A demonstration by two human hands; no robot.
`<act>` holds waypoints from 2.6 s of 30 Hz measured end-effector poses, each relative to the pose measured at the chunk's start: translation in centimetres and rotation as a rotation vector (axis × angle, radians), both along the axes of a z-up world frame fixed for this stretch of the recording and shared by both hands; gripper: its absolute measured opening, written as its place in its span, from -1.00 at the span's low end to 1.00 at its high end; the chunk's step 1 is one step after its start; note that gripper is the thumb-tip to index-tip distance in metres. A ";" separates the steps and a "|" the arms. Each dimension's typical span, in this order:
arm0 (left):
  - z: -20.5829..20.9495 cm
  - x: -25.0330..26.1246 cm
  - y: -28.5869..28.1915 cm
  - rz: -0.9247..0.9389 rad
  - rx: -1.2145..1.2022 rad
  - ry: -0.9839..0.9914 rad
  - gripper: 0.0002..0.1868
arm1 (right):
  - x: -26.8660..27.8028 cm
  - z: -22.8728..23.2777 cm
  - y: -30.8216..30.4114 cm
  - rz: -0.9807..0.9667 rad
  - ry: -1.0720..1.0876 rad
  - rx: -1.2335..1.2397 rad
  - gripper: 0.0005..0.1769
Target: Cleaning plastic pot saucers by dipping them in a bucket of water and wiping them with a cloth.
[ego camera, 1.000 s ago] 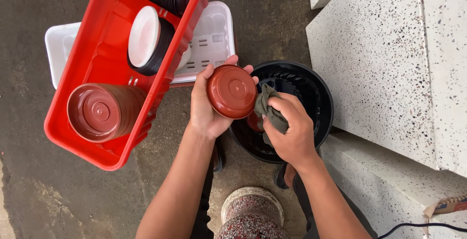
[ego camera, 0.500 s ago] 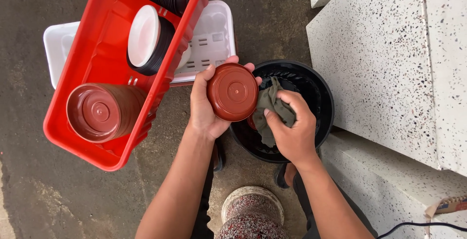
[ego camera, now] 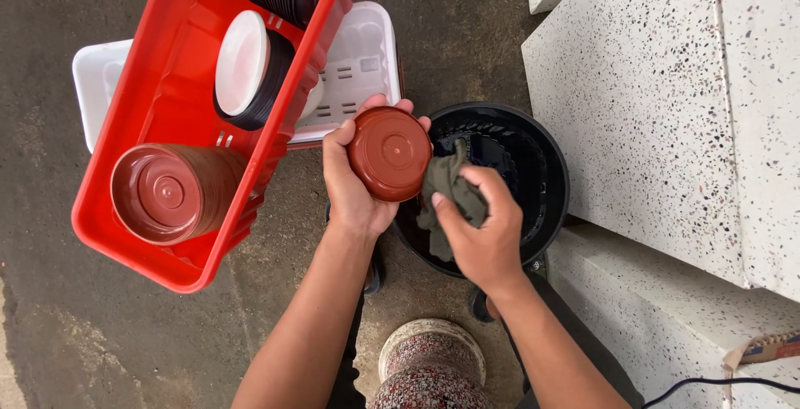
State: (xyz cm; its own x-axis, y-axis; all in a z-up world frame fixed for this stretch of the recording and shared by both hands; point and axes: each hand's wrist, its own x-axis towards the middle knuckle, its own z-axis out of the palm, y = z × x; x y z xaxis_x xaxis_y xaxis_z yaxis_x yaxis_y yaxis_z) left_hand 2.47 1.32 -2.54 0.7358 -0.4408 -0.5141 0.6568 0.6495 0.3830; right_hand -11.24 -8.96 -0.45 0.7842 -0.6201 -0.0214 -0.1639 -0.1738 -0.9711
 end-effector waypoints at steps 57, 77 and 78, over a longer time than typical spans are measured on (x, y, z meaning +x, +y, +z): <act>10.8 -19.5 12.1 -0.786 0.410 -0.054 -0.06 | -14.3 11.4 12.7 0.248 0.482 -0.047 -0.63; 10.5 -17.4 16.8 -0.730 0.524 -0.100 -0.20 | -9.8 9.2 12.7 0.136 0.740 0.073 -0.54; 10.4 -17.6 16.8 -0.720 0.487 -0.131 -0.16 | -10.1 9.6 12.7 0.090 0.762 0.133 -0.49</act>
State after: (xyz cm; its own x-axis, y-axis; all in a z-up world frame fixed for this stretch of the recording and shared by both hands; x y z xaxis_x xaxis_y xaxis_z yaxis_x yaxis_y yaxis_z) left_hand -15.14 18.10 7.87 0.4294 -0.5745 -0.6969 0.7754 -0.1611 0.6106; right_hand -21.33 3.77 9.18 0.5705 -0.5097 -0.6440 -0.7850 -0.1080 -0.6100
